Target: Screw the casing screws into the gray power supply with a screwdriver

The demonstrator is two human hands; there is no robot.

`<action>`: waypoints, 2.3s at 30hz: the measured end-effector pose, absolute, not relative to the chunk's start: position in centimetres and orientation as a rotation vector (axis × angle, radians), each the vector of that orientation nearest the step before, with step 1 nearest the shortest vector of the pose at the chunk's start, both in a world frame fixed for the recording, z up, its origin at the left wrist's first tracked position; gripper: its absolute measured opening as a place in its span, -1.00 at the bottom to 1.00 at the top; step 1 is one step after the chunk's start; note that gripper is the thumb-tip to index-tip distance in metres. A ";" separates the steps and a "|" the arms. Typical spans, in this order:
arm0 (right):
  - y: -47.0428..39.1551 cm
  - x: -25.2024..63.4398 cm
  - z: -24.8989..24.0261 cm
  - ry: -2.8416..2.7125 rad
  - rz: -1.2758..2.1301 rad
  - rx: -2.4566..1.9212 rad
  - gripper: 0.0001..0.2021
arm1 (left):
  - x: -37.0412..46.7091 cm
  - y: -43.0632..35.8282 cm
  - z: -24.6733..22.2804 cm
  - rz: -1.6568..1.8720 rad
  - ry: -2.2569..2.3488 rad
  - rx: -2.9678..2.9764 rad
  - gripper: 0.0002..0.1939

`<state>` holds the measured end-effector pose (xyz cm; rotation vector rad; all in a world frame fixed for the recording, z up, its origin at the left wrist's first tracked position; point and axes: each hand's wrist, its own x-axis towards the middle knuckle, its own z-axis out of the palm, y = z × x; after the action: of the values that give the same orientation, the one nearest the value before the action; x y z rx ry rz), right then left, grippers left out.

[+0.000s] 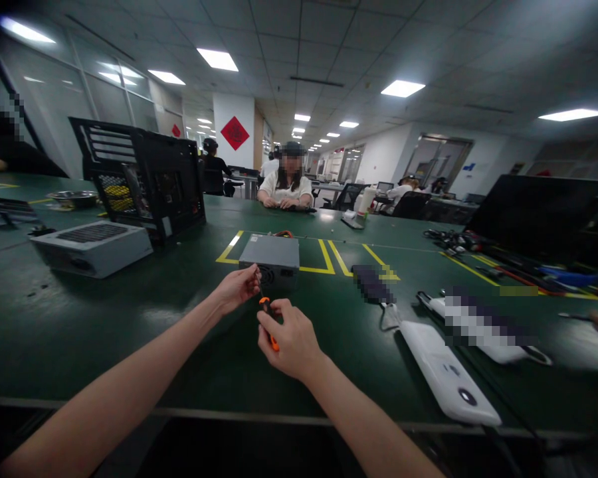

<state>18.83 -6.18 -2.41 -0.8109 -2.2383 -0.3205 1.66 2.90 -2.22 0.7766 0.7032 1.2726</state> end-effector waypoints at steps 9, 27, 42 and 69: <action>-6.3 19.2 -2.2 -2.217 -0.410 -0.783 -0.77 | 2.5 2.6 -2.3 1.259 0.712 0.730 -0.86; -5.7 20.9 -2.1 -2.093 -0.280 -0.786 -0.83 | 1.8 3.5 -4.7 1.089 1.113 1.335 -0.80; -5.0 21.1 -2.1 -2.029 -0.232 -0.897 -0.84 | 2.2 2.9 -4.9 1.012 1.190 1.827 -0.94; -5.9 20.7 -2.3 -2.076 -0.333 -0.564 -0.79 | 1.9 3.0 -2.9 1.092 0.749 0.833 -0.73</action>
<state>20.70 -5.87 -2.27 -0.5643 -2.0761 -0.3326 1.94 2.98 -2.87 0.8328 0.7488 1.0918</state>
